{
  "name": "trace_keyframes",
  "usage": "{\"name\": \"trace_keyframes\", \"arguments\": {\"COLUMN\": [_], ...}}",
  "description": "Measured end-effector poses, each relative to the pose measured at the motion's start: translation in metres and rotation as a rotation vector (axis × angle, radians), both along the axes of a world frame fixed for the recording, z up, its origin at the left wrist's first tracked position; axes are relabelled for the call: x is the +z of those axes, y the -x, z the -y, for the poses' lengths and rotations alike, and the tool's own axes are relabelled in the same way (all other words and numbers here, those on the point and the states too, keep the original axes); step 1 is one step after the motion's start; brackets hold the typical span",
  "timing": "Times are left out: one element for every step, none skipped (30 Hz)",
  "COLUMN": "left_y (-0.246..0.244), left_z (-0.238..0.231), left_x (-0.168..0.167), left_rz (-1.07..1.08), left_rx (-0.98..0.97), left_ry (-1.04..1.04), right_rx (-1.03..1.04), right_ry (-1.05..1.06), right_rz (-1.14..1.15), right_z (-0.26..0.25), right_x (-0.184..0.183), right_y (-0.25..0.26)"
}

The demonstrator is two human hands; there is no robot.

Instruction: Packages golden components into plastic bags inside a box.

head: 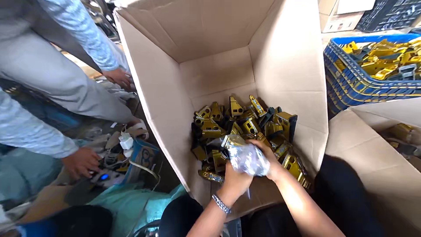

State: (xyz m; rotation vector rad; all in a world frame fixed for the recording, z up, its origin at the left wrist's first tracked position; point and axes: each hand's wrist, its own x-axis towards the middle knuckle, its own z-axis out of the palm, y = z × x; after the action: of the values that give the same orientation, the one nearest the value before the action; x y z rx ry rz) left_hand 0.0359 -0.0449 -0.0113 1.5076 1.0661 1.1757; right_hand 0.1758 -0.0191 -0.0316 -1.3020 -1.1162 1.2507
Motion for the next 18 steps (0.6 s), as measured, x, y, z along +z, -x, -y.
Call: {"name": "trace_keyframes", "arguments": {"left_y": [0.001,0.003,0.007,0.012,0.019,0.027,0.032,0.034,0.031,0.026,0.021,0.016,0.011,0.007,0.005,0.004,0.005,0.008], "left_z": [-0.002,-0.005,-0.009,-0.012,-0.015,-0.018,-0.020,-0.022,-0.021,-0.022,-0.023,-0.023,-0.022,-0.020,-0.017,-0.015,-0.014,-0.016], "left_x": [0.002,0.005,0.009,0.014,0.019,0.025,0.029,0.030,0.027,0.020,0.013,0.008,0.005,0.004,0.005,0.007,0.010,0.013], "left_rz": [0.027,0.054,0.089,0.113,0.099,0.056,0.003,-0.044,-0.098,-0.164,-0.239,-0.300,-0.334,-0.338,-0.315,-0.274,-0.226,-0.188], "left_rx": [-0.048,-0.060,-0.048,-0.028,-0.021,-0.038,-0.051,-0.049,-0.044,-0.043,-0.050,-0.063,-0.079,-0.095,-0.113,-0.128,-0.154,-0.200], "left_ry": [0.116,0.186,0.215,0.220,0.219,0.229,0.265,0.298,0.296,0.242,0.170,0.108,0.071,0.062,0.094,0.143,0.188,0.239], "right_rx": [-0.024,-0.056,-0.103,-0.164,-0.213,-0.210,-0.131,-0.076,-0.085,-0.115,-0.109,0.016,0.124,0.185,0.202,0.209,0.244,0.302], "right_ry": [0.034,0.036,-0.018,-0.122,-0.269,-0.464,-0.680,-0.805,-0.774,-0.606,-0.361,-0.136,0.002,0.036,0.018,-0.014,-0.030,-0.023], "right_rz": [0.012,0.020,-0.014,-0.134,-0.374,-0.716,-1.041,-1.180,-1.115,-0.901,-0.617,-0.348,-0.185,-0.089,-0.044,-0.030,-0.020,-0.003], "right_z": [0.005,0.009,0.015,0.023,0.030,0.034,0.031,0.025,0.019,0.016,0.014,0.014,0.013,0.013,0.014,0.014,0.016,0.018], "right_x": [-0.002,-0.003,-0.005,-0.007,-0.009,-0.012,-0.010,-0.003,0.004,0.008,0.015,0.024,0.032,0.034,0.033,0.031,0.027,0.024], "right_y": [-0.003,-0.011,-0.024,-0.042,-0.062,-0.080,-0.094,-0.102,-0.103,-0.096,-0.082,-0.067,-0.050,-0.038,-0.034,-0.036,-0.041,-0.048]}}
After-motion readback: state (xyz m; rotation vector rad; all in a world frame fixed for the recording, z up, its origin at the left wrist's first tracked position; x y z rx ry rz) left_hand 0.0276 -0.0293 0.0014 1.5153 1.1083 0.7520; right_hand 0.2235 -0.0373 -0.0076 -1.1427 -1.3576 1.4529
